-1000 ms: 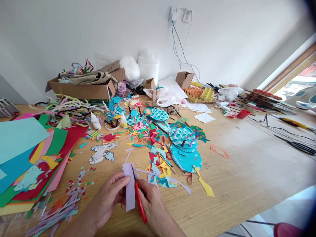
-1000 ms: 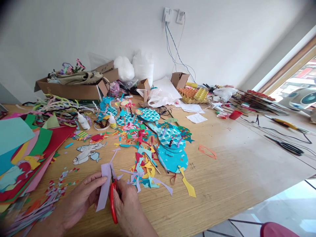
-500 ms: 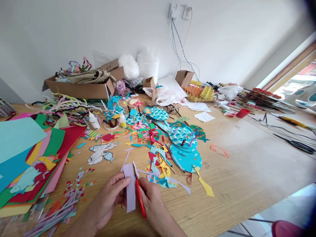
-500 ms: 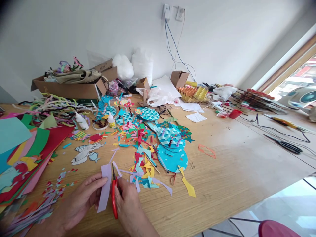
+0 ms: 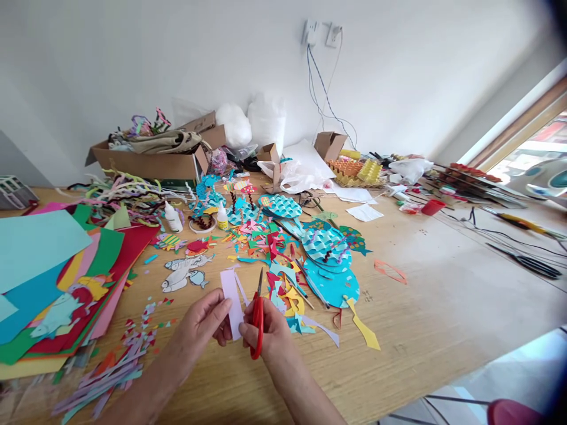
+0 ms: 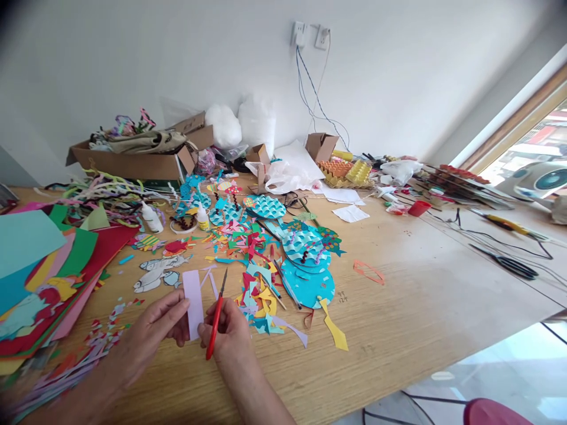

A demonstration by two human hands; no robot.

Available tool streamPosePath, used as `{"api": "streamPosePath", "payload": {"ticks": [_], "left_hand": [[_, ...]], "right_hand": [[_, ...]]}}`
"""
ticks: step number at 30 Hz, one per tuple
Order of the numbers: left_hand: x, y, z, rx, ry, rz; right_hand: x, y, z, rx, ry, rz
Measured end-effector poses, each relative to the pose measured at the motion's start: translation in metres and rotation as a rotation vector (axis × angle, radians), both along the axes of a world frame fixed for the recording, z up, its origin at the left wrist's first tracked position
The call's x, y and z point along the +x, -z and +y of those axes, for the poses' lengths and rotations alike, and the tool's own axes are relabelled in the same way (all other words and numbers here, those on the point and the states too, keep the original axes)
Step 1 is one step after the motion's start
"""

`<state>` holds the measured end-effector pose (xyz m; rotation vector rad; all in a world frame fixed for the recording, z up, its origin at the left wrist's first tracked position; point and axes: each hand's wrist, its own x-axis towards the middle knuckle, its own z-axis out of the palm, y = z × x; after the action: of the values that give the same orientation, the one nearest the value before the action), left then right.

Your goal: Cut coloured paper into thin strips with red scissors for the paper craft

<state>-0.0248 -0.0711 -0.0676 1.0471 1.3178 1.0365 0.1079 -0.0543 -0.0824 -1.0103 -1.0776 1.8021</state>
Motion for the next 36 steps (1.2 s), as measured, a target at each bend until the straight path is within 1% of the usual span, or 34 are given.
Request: {"api": "streamPosePath", "payload": {"ticks": [2, 4, 6, 9, 13, 16, 21, 28, 36], "left_hand": [[0.001, 0.0, -0.001, -0.017, 0.069, 0.02], [0.0, 0.0, -0.001, -0.023, 0.093, 0.038], [-0.002, -0.001, 0.0, 0.001, 0.04, 0.041], [-0.01, -0.006, 0.003, 0.037, -0.064, 0.028], [-0.016, -0.015, 0.005, 0.05, -0.112, -0.013], [-0.013, -0.019, 0.006, 0.051, -0.142, -0.034], [-0.006, -0.022, 0.006, 0.036, -0.169, -0.065], [-0.001, -0.024, 0.001, 0.002, -0.14, -0.07], [0.001, -0.021, 0.001, -0.006, -0.09, -0.103]], "right_hand": [[-0.001, 0.002, 0.002, 0.03, 0.016, -0.007], [-0.002, 0.003, 0.002, 0.093, 0.019, -0.046], [0.0, 0.004, 0.0, 0.186, -0.006, -0.141], [0.005, 0.003, -0.009, 0.303, -0.097, -0.324], [0.013, 0.001, -0.021, 0.372, -0.221, -0.502], [0.014, -0.002, -0.024, 0.41, -0.26, -0.571], [0.013, -0.004, -0.021, 0.45, -0.268, -0.579], [0.012, -0.005, -0.022, 0.433, -0.256, -0.567], [0.012, -0.002, -0.02, 0.42, -0.238, -0.519]]}}
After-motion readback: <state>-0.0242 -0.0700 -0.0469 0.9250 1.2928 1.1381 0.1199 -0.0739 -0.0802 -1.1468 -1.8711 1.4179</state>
